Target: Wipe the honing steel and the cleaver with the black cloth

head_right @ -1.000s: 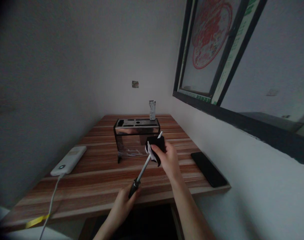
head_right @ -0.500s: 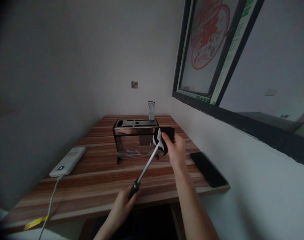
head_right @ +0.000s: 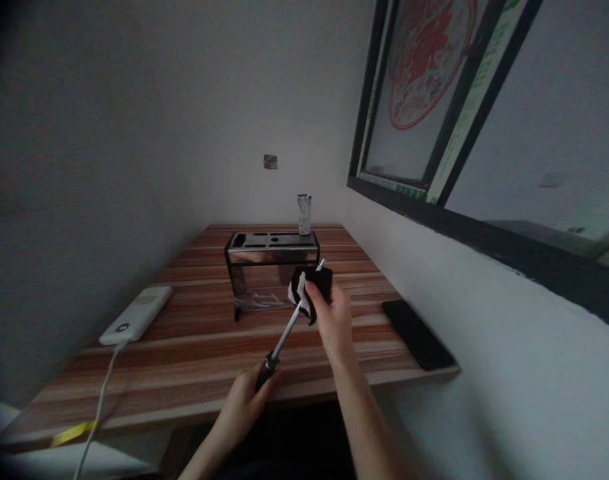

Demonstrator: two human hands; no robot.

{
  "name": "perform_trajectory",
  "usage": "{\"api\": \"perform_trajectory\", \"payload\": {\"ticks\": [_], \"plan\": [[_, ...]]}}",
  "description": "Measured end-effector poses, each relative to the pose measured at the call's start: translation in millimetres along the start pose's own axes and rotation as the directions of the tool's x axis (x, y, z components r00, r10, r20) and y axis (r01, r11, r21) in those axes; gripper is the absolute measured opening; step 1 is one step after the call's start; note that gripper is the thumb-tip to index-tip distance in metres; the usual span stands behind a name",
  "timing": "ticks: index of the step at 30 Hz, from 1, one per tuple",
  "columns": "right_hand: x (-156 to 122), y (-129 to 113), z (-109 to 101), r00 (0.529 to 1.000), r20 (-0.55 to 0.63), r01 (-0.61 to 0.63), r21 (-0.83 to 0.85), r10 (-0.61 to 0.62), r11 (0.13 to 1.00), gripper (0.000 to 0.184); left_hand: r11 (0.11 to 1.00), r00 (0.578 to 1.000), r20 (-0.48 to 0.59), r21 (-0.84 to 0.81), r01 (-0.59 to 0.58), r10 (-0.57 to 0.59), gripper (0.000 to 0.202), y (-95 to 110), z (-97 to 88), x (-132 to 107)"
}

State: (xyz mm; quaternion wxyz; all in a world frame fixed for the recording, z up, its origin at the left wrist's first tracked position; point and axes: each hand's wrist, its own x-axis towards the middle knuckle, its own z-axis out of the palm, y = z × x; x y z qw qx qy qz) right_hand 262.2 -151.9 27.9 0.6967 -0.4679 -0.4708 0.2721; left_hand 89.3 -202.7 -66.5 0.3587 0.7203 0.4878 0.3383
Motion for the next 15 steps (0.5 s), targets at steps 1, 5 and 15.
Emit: {"api": "perform_trajectory", "payload": {"ticks": [1,5,15], "plan": [[-5.1,1.7,1.4,1.000,0.029,-0.006,-0.020,0.007,1.000,0.033,1.000,1.000,-0.006,-0.008,-0.003,0.003,0.026,-0.2,0.1,0.0],[-25.2,5.0,5.5,0.991,0.129,-0.016,-0.094,0.028,0.995,0.030,1.000,1.000,-0.003,-0.023,-0.011,0.011,0.027,-1.3,0.3,0.2],[-64.3,12.4,11.5,0.928,0.320,-0.144,-0.160,0.189,0.977,0.033,0.994,1.000,0.017,-0.105,0.004,-0.002,0.024,-2.3,0.8,2.2]]}}
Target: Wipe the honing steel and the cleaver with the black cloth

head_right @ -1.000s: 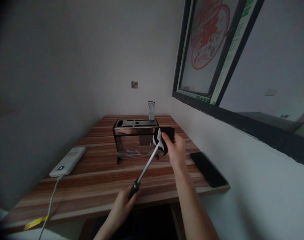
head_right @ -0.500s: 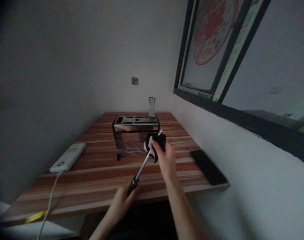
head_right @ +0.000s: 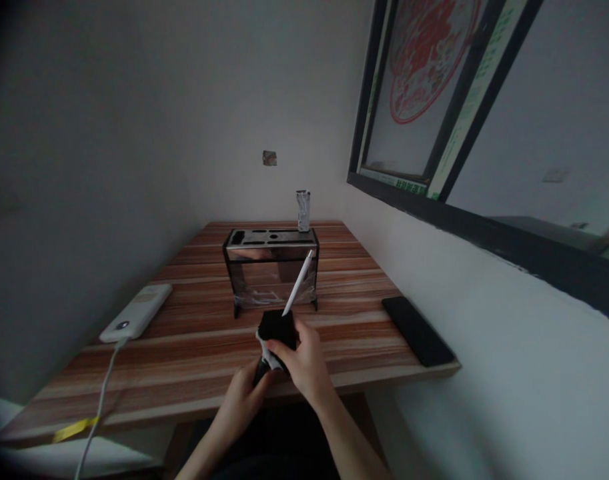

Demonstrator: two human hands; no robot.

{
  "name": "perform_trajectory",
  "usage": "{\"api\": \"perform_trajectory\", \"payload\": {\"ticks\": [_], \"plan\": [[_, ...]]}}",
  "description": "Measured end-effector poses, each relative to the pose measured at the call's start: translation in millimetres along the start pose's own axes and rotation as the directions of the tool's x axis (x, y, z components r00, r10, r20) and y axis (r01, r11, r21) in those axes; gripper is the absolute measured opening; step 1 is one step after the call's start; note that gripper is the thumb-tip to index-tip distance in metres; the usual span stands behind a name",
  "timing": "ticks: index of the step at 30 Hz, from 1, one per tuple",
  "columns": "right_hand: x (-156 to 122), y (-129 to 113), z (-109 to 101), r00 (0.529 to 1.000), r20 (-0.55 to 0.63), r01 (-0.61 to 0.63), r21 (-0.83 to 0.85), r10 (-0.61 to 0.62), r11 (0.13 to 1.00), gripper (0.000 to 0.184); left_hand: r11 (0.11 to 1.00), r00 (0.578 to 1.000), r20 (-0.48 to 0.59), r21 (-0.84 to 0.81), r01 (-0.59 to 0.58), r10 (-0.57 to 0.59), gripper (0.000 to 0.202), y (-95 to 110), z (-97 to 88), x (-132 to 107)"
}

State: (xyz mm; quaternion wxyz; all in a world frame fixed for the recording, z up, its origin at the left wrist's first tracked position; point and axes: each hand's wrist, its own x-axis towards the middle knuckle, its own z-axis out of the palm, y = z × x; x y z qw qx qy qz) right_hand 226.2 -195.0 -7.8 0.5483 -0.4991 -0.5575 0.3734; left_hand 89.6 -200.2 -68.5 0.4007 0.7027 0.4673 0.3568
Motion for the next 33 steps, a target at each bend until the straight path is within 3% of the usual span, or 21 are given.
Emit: {"api": "perform_trajectory", "payload": {"ticks": [10,17,33], "plan": [[-6.8,-0.5,4.1,1.000,-0.003,-0.013,-0.018,0.013,1.000,0.038,0.999,1.000,0.004,0.047,-0.004,0.004,0.021,-0.9,-0.5,0.8],[-4.5,5.1,3.6,1.000,0.004,-0.009,0.071,0.008,0.997,0.036,0.999,1.000,-0.003,0.040,0.011,-0.010,0.023,0.7,0.2,0.6],[27.0,-20.2,-26.4,0.996,-0.081,0.050,0.113,-0.041,0.992,0.032,0.997,1.000,0.003,0.080,-0.012,0.011,0.026,5.3,-2.5,-0.3]]}}
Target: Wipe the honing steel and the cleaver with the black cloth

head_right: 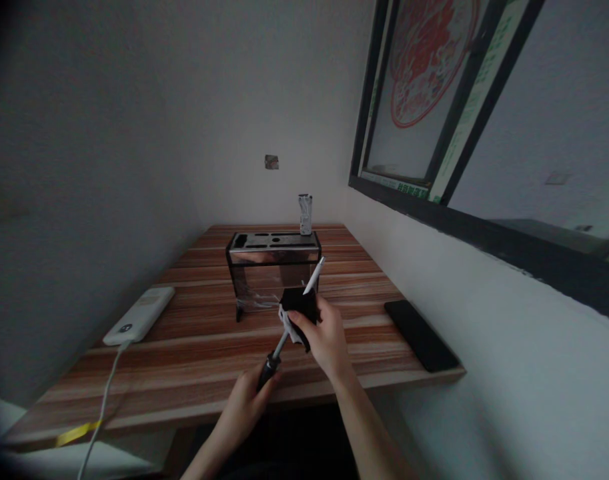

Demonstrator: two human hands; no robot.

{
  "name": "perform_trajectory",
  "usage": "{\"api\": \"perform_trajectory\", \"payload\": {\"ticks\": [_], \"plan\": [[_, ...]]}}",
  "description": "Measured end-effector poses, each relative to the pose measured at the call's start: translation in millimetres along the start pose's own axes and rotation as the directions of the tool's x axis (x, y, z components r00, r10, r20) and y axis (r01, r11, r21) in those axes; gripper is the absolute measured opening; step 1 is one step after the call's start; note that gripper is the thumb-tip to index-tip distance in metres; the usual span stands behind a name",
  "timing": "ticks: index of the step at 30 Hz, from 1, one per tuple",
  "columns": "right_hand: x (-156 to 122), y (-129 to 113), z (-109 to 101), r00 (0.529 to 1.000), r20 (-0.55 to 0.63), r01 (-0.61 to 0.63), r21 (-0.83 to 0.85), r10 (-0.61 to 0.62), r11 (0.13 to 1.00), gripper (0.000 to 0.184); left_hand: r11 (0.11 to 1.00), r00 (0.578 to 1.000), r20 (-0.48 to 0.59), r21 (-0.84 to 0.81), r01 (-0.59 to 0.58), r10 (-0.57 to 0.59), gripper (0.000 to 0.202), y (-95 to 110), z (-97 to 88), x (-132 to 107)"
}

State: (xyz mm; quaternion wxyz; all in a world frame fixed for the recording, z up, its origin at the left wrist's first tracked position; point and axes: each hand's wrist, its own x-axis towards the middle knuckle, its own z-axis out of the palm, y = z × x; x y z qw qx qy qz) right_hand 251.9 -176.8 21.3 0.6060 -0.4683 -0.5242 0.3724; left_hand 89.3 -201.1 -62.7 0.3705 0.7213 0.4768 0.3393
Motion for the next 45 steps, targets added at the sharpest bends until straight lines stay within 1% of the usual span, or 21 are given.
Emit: {"api": "perform_trajectory", "payload": {"ticks": [5,10,14,19,23,28,31,33,35,40,45], "plan": [[11.9,-6.7,-7.3,0.999,-0.040,0.010,0.050,-0.008,0.999,0.034,0.999,1.000,-0.004,0.037,0.015,-0.015,0.028,-1.1,0.7,-1.5],[26.0,-13.2,-17.1,0.991,-0.111,0.082,0.052,-0.076,0.995,0.032,0.999,1.000,-0.019,0.045,0.014,-0.013,0.029,-2.6,2.4,-1.9],[38.0,-18.7,-26.1,0.975,-0.179,0.137,0.013,-0.132,0.990,0.029,0.998,1.000,-0.018,0.059,0.018,-0.017,0.029,-2.1,2.2,-2.6],[51.6,-24.6,-31.6,0.955,-0.206,0.219,0.006,-0.213,0.976,0.026,0.997,0.999,-0.027,0.070,0.024,-0.022,0.029,-1.2,0.5,-2.8],[58.6,-26.4,-31.6,0.959,-0.209,0.210,0.060,-0.193,0.976,0.025,0.998,1.000,-0.011,0.062,0.020,-0.019,0.030,-2.2,-0.2,-2.1],[61.1,-25.8,-29.1,0.946,-0.274,0.213,0.127,-0.172,0.969,0.028,0.998,1.000,0.002,0.053,0.019,-0.019,0.029,-3.1,0.2,-1.7],[58.8,-26.4,-25.0,0.947,-0.283,0.206,0.175,-0.152,0.963,0.028,0.999,1.000,0.006,0.042,0.025,-0.025,0.030,-2.7,0.2,-2.2],[55.7,-25.8,-22.2,0.948,-0.279,0.210,0.175,-0.156,0.962,0.027,0.999,1.000,0.006,0.039,0.026,-0.026,0.030,-2.2,-0.1,-2.6],[51.3,-22.7,-19.5,0.955,-0.250,0.199,0.152,-0.157,0.968,0.027,0.999,1.000,0.009,0.031,0.021,-0.021,0.030,-1.6,-0.8,-2.9],[33.2,-3.1,-8.2,0.990,-0.122,0.084,0.082,-0.074,0.993,0.030,0.999,0.999,0.013,-0.002,0.044,-0.044,0.030,0.3,-2.3,-2.2],[6.2,14.0,10.7,1.000,0.024,-0.021,0.004,0.020,1.000,0.032,0.996,0.999,-0.005,-0.078,0.044,-0.044,0.029,0.1,-1.3,0.0]]}}
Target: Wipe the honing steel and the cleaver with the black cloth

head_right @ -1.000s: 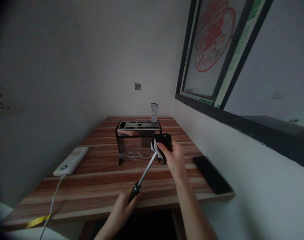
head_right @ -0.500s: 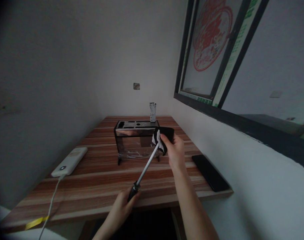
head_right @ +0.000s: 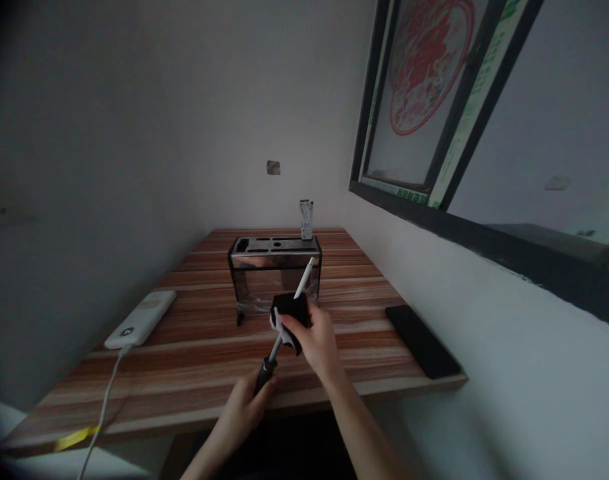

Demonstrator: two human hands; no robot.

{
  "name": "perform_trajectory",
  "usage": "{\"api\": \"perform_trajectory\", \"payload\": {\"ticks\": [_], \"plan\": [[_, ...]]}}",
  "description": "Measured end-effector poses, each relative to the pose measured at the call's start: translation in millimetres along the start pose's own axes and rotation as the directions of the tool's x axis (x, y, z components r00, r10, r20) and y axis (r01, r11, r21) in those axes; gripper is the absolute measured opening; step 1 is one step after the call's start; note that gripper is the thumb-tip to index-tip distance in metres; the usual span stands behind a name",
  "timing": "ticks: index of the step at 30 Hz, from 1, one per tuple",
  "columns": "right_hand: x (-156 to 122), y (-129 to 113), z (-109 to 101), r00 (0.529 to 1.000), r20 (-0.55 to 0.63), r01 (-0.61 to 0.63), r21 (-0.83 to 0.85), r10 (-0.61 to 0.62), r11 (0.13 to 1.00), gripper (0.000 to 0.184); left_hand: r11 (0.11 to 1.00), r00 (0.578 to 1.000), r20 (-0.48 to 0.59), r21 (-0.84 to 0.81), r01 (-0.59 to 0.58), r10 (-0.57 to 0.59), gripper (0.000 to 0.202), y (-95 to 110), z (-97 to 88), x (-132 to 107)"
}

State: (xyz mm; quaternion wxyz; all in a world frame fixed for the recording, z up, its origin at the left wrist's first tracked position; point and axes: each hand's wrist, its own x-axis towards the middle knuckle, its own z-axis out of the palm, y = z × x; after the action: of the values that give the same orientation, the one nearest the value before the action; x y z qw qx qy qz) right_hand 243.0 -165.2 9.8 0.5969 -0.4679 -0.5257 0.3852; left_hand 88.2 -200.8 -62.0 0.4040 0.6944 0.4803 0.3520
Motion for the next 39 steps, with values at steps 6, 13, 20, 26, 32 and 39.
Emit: {"api": "perform_trajectory", "payload": {"ticks": [6,13,20,26,32,39], "plan": [[-24.1,8.9,12.9,0.994,0.099,-0.033,-0.048,0.038,0.998,0.035,0.999,1.000,-0.002,-0.032,0.002,-0.002,0.030,-1.9,-0.1,1.0],[-39.8,10.1,17.2,0.997,0.065,-0.044,-0.117,0.052,0.992,0.039,0.998,1.000,0.011,-0.058,-0.024,0.024,0.025,-0.9,-0.6,-0.4],[-44.3,11.5,22.5,1.000,0.009,0.000,-0.066,0.000,0.998,0.038,0.998,0.999,0.020,-0.053,-0.032,0.033,0.022,-5.4,1.3,1.0],[-42.9,9.7,21.4,0.999,0.037,-0.015,-0.020,0.016,1.000,0.030,0.998,1.000,0.018,-0.052,-0.017,0.017,0.021,-3.1,0.8,-0.5],[-32.8,3.7,14.9,1.000,-0.011,0.011,-0.045,-0.011,0.999,0.029,0.999,0.999,0.017,-0.040,-0.036,0.037,0.027,-2.8,1.4,0.8],[-12.1,-12.2,-3.2,0.999,-0.037,0.037,-0.029,-0.038,0.999,0.030,0.998,0.999,0.016,0.046,-0.037,0.037,0.027,-2.6,0.4,-0.4]]}}
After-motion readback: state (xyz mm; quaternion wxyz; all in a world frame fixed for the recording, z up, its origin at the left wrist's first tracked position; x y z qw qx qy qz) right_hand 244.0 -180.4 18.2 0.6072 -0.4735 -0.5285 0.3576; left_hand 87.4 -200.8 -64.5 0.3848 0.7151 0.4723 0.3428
